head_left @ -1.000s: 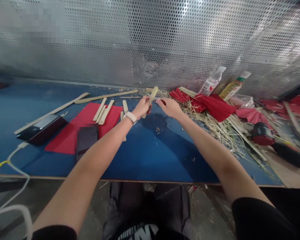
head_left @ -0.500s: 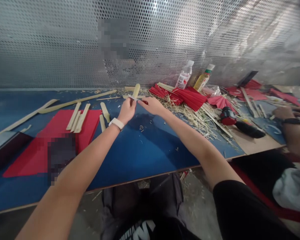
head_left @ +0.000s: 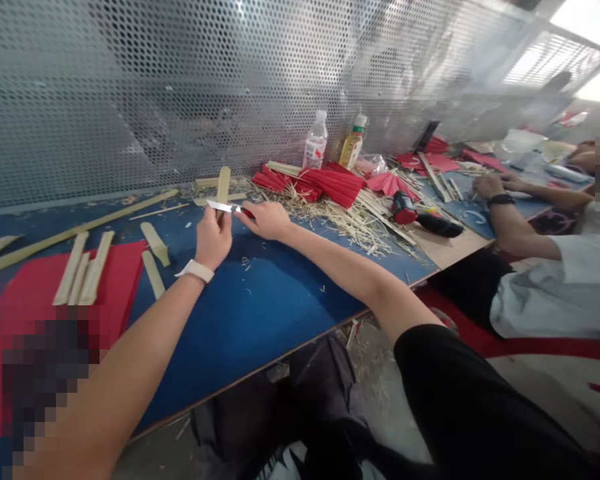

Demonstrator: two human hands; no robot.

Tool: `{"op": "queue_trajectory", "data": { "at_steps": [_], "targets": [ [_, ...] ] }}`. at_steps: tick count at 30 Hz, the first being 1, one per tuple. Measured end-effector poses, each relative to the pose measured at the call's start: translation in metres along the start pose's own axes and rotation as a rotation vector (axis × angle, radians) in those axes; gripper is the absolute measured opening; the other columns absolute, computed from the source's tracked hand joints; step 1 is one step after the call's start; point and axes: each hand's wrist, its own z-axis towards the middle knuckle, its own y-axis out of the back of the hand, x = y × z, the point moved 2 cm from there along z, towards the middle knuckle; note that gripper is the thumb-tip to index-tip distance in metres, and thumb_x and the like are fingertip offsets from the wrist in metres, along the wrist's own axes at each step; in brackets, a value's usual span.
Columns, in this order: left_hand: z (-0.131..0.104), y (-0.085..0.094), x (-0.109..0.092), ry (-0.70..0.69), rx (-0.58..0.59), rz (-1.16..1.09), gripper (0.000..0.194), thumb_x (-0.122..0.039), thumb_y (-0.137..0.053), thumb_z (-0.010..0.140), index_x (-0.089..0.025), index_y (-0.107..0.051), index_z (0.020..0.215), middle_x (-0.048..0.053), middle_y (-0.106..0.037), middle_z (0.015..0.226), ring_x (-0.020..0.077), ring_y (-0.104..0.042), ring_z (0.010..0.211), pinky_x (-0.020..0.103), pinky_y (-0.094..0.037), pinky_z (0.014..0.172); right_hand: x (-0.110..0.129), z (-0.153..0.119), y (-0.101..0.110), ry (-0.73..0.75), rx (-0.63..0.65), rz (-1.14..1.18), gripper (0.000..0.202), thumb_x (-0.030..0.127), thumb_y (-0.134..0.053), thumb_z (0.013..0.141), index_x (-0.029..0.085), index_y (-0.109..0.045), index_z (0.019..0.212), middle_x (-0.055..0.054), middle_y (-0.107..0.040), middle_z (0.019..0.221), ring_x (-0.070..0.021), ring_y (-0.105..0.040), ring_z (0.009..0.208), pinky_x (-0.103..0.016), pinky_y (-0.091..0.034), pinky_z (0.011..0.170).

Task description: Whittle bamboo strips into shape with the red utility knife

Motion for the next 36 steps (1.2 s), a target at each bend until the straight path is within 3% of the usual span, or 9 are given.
{"op": "queue_trajectory", "data": {
  "at_steps": [6, 10, 14, 22, 29, 36],
  "targets": [
    [0.001, 0.002, -0.005, 0.013, -0.004, -0.017, 0.065, -0.078, -0.043, 0.112, -0.019, -0.064, 0.129, 0.019, -0.081, 0.117, 0.0329, -0.080, 0.110, 0.048, -0.065, 0.102, 0.000, 0.000, 0.005, -0.014, 0.023, -0.009, 0.061, 0.059, -0.027, 0.124, 0.022, -0.073, 0.139, -0.013, -0.084, 0.113, -0.0271, -0.075, 0.097, -0.034, -0.043, 0.081],
    [0.000, 0.004, -0.012, 0.077, 0.024, -0.093, 0.058, -0.075, -0.047, 0.112, -0.021, -0.065, 0.123, 0.014, -0.080, 0.102, 0.0289, -0.078, 0.105, 0.044, -0.064, 0.097, -0.001, -0.001, 0.003, -0.013, 0.028, -0.020, 0.062, 0.061, -0.030, 0.123, 0.021, -0.076, 0.134, -0.014, -0.084, 0.110, -0.0284, -0.075, 0.095, -0.035, -0.045, 0.081],
    [0.001, 0.005, -0.017, 0.153, 0.078, -0.179, 0.051, -0.071, -0.055, 0.111, -0.022, -0.066, 0.115, 0.009, -0.075, 0.088, 0.0256, -0.074, 0.095, 0.040, -0.062, 0.088, -0.003, -0.003, -0.001, -0.023, 0.032, -0.038, 0.061, 0.059, -0.031, 0.122, 0.020, -0.076, 0.134, -0.015, -0.083, 0.107, -0.0292, -0.075, 0.093, -0.036, -0.044, 0.079],
    [-0.003, 0.001, -0.015, 0.239, 0.189, -0.321, 0.048, -0.067, -0.059, 0.112, -0.021, -0.070, 0.122, 0.002, -0.065, 0.076, 0.0200, -0.063, 0.069, 0.035, -0.057, 0.072, -0.007, -0.005, 0.000, -0.012, 0.072, -0.032, 0.060, 0.056, -0.032, 0.121, 0.019, -0.080, 0.124, -0.016, -0.083, 0.103, -0.0307, -0.074, 0.091, -0.036, -0.041, 0.076],
    [-0.001, 0.004, -0.017, 0.171, 0.142, -0.271, 0.047, -0.067, -0.062, 0.111, -0.020, -0.068, 0.115, 0.005, -0.070, 0.084, 0.0229, -0.070, 0.087, 0.037, -0.059, 0.084, -0.004, -0.007, 0.003, -0.066, 0.048, 0.021, 0.057, 0.058, -0.037, 0.119, 0.023, -0.083, 0.121, -0.013, -0.083, 0.100, -0.0291, -0.072, 0.087, -0.036, -0.040, 0.074],
    [-0.002, 0.001, -0.012, 0.147, 0.118, -0.231, 0.041, -0.062, -0.062, 0.112, -0.021, -0.066, 0.107, 0.007, -0.071, 0.091, 0.0240, -0.071, 0.091, 0.039, -0.058, 0.088, -0.005, -0.009, 0.000, -0.102, 0.018, 0.024, 0.062, 0.065, -0.037, 0.118, 0.024, -0.084, 0.122, -0.014, -0.083, 0.102, -0.0309, -0.073, 0.089, -0.038, -0.043, 0.076]
  ]
}}
